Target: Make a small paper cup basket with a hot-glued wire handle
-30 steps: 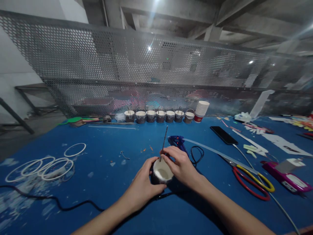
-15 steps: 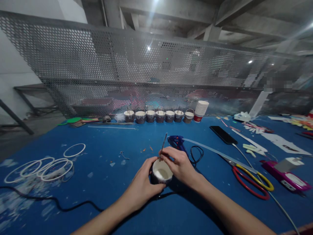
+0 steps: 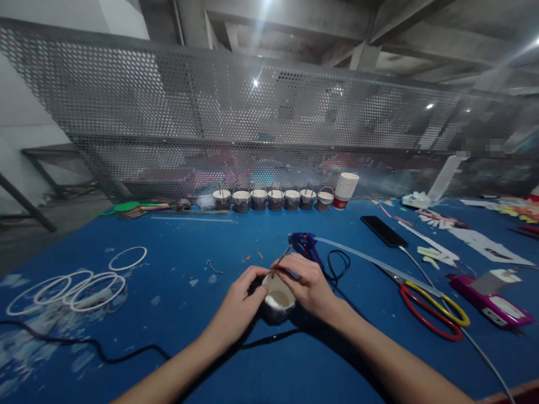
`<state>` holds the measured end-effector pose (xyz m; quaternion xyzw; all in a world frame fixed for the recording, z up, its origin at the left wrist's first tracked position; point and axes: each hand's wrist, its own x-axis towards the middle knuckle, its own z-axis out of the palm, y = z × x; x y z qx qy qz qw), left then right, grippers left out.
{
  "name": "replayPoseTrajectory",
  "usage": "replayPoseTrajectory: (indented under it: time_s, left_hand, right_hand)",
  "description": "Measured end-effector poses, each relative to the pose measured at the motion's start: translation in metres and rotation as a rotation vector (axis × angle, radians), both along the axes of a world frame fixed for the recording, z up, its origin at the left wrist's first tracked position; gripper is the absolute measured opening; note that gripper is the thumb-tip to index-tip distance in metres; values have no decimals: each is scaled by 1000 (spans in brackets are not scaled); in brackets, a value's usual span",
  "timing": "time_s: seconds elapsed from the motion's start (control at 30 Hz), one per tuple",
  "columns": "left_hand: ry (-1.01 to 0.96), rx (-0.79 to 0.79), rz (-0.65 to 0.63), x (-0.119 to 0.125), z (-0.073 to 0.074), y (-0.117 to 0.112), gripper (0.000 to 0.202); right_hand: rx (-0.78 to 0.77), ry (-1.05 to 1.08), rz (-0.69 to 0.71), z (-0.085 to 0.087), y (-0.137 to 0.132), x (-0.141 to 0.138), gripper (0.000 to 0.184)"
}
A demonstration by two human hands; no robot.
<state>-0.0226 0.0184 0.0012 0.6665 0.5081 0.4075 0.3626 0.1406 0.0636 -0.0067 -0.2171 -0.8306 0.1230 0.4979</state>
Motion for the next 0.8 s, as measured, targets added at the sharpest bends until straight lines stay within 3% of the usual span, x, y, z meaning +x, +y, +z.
replayPoseTrajectory:
  time_s: [0.27,0.5,0.8]
  left_hand:
    - [92,81,81,2,-1,6,19]
    - [149,95,107,2,7,7,18]
    - [165,19,23,-4,20,18,15]
  right_hand:
    - [40,10,23,1,1,-2,15]
    - [27,-2,24,-1,2,-2,15]
    - [18,-57,36,2,3,-2,26]
